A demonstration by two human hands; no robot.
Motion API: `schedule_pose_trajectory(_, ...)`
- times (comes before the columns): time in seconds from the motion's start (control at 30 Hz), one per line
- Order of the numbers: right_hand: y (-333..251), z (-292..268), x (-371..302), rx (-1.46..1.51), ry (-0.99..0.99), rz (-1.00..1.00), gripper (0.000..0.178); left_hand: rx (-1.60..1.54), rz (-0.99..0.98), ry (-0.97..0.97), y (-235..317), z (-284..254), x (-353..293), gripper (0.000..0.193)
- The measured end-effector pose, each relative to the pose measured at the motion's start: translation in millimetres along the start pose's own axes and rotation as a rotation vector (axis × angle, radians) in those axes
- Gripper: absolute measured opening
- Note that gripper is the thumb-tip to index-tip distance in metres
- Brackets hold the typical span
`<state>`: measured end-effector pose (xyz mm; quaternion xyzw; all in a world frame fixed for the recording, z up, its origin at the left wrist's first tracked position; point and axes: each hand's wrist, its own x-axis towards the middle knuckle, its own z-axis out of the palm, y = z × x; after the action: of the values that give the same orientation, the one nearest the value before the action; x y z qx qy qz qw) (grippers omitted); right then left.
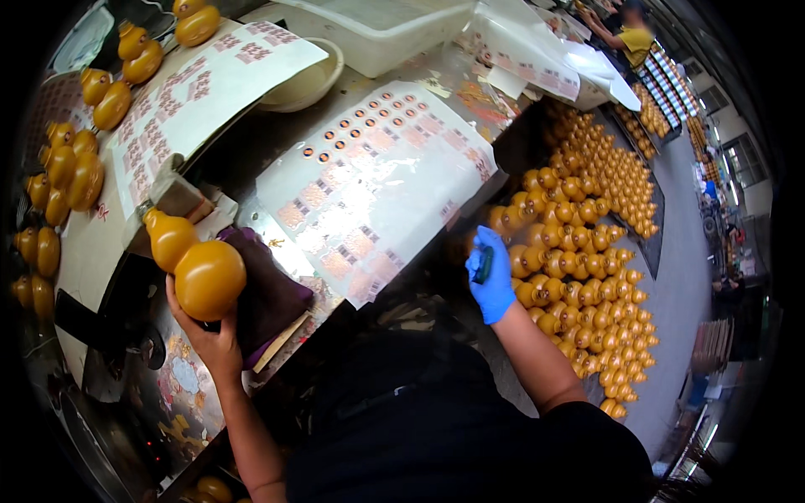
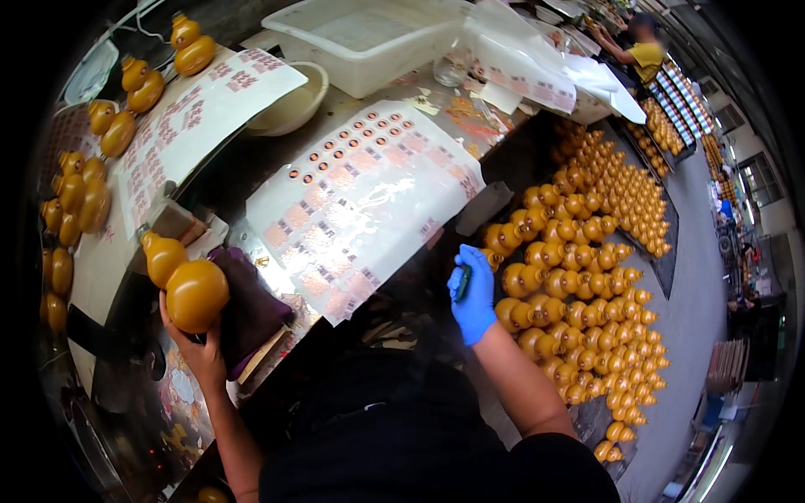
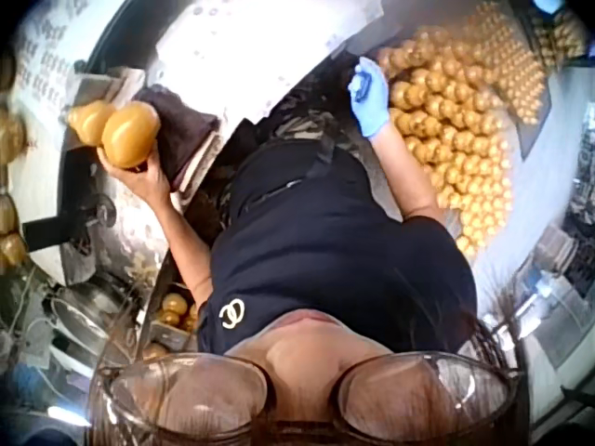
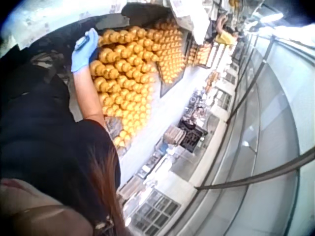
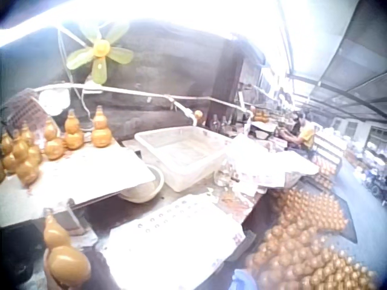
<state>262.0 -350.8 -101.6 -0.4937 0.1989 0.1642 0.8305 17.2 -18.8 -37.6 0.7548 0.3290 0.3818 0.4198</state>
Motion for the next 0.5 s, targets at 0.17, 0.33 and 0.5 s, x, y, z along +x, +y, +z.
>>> schedule_pose_trajectory(0.17,21.2,29.8,7.8,0.109,-0.125,0.287,0.022,0.049,0.03,-0.01,3.7,0.3,2.2,0.084)
schedule_pose_trajectory(0.33,35.4,25.3,21.0,-0.159,-0.069,-0.126,0.006,0.101,0.075,-0.023,-19.5,-11.0,-0.7,0.089)
schedule_pose_trajectory(0.5,-32.1,32.7,34.9,-0.647,-0.146,-0.489,0.007,0.179,0.038,-0.061,-4.3,-16.8,7.4,0.1)
